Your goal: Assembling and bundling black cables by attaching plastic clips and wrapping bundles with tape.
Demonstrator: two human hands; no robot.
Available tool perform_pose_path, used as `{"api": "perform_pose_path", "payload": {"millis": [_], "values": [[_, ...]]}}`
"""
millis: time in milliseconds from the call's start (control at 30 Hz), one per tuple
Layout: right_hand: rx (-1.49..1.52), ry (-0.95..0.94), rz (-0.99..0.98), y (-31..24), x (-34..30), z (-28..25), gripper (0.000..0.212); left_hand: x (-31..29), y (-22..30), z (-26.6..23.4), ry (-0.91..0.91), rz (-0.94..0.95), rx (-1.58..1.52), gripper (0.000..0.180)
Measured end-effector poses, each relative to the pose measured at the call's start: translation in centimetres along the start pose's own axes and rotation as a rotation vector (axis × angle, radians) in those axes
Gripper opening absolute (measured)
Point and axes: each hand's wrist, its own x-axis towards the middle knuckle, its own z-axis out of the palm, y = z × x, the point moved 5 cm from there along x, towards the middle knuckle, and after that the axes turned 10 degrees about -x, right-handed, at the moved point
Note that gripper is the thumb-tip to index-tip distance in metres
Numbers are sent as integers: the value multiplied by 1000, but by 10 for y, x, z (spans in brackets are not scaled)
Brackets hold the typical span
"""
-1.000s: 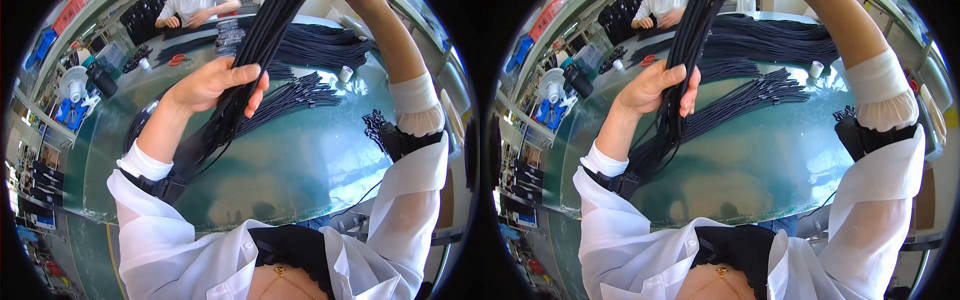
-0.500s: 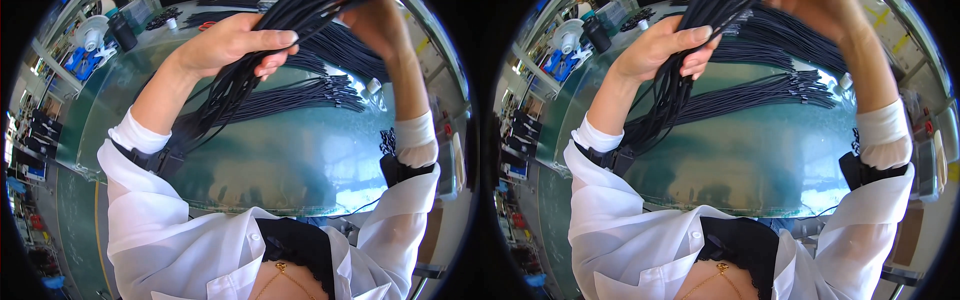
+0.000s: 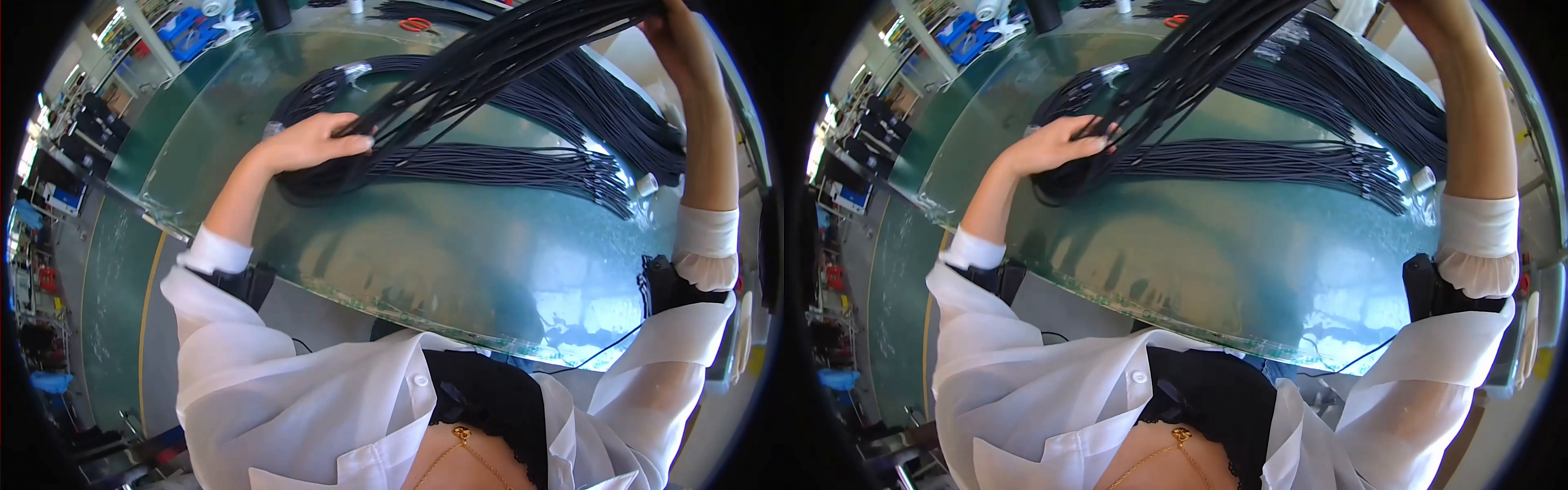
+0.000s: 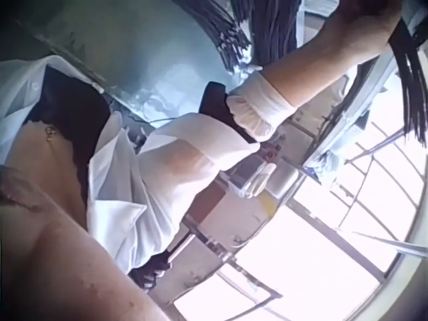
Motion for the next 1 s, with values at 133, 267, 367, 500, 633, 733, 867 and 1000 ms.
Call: {"api": "perform_pose_path", "payload": {"millis": [133,267,367,500,633,733,867,1000], "values": [[-104,-33,-36,-11,19,16,24,-82,27,-13,506,347,236,34],[-155,-131,-98,-65,28,39,23,-96,80,6,751,365,284,37],[70,-90,-141,-95,19,46,22,-68,158,37,769,899,629,47],[400,-142,-49,-99,22,72,22,-35,190,40,1005,1073,779,51],[511,-89,22,-87,23,53,22,-17,182,42,1097,1088,608,55],[556,-58,-23,-55,44,45,22,-22,145,46,982,957,559,55],[607,-38,-61,-36,56,38,21,-46,66,59,823,647,582,52],[570,-21,57,-38,29,31,19,-90,23,70,530,289,801,48]]}}
